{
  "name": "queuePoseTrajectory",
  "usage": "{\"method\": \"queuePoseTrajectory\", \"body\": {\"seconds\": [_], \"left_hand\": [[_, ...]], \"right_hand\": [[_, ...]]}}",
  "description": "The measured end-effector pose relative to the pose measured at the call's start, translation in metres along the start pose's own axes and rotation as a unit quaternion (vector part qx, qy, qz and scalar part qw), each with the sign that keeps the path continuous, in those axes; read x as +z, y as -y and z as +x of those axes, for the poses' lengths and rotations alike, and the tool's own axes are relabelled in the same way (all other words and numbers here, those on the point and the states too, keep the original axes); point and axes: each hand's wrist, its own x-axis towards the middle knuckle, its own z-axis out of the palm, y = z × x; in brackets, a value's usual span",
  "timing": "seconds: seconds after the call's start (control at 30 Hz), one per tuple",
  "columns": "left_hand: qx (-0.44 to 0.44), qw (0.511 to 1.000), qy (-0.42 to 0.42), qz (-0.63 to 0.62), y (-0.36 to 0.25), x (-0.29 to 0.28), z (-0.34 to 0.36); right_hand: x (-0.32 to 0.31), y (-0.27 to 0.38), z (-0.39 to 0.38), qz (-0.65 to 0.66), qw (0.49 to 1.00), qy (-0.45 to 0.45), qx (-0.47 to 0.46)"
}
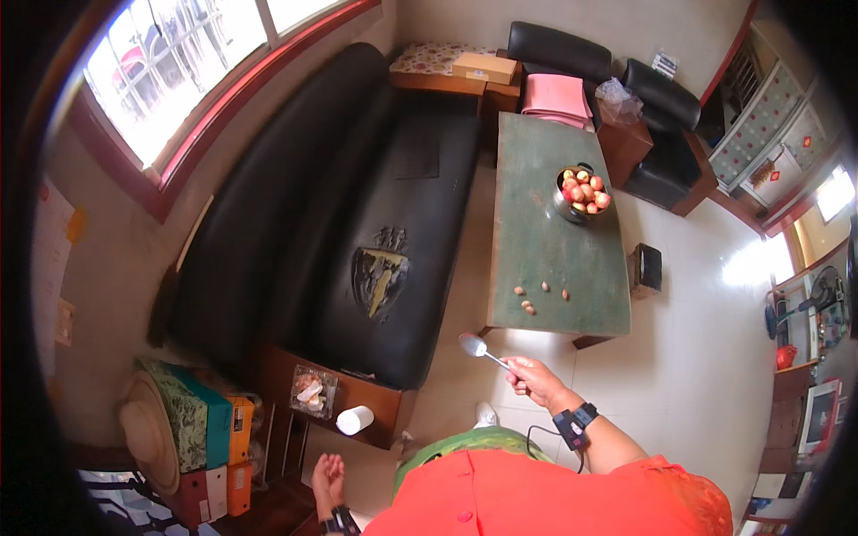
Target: Clearing items from a coffee table, mopping the bathroom floor, and sorting items in a box in the kitchen.
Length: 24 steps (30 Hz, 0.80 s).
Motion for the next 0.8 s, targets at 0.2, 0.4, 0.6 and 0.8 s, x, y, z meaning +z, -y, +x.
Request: {"method": "queuePoseTrajectory", "body": {"seconds": [0.2, 0.4, 0.6, 0.8], "left_hand": [[-0.035, 0.993, 0.111, 0.008, 0.072, 0.052, -0.119], [-0.065, 0.985, 0.108, 0.114, 0.115, 0.115, -0.189], [-0.023, 0.979, 0.136, 0.147, 0.130, 0.089, -0.188], [-0.041, 0.975, 0.165, 0.141, 0.159, 0.056, -0.171]], "right_hand": [[-0.028, 0.027, 0.020, -0.060, 0.996, 0.067, 0.031], [-0.041, 0.028, 0.010, -0.075, 0.991, 0.108, 0.025], [-0.051, 0.007, -0.021, -0.093, 0.988, 0.122, 0.034], [-0.089, -0.024, -0.089, -0.084, 0.994, 0.065, 0.018]]}}
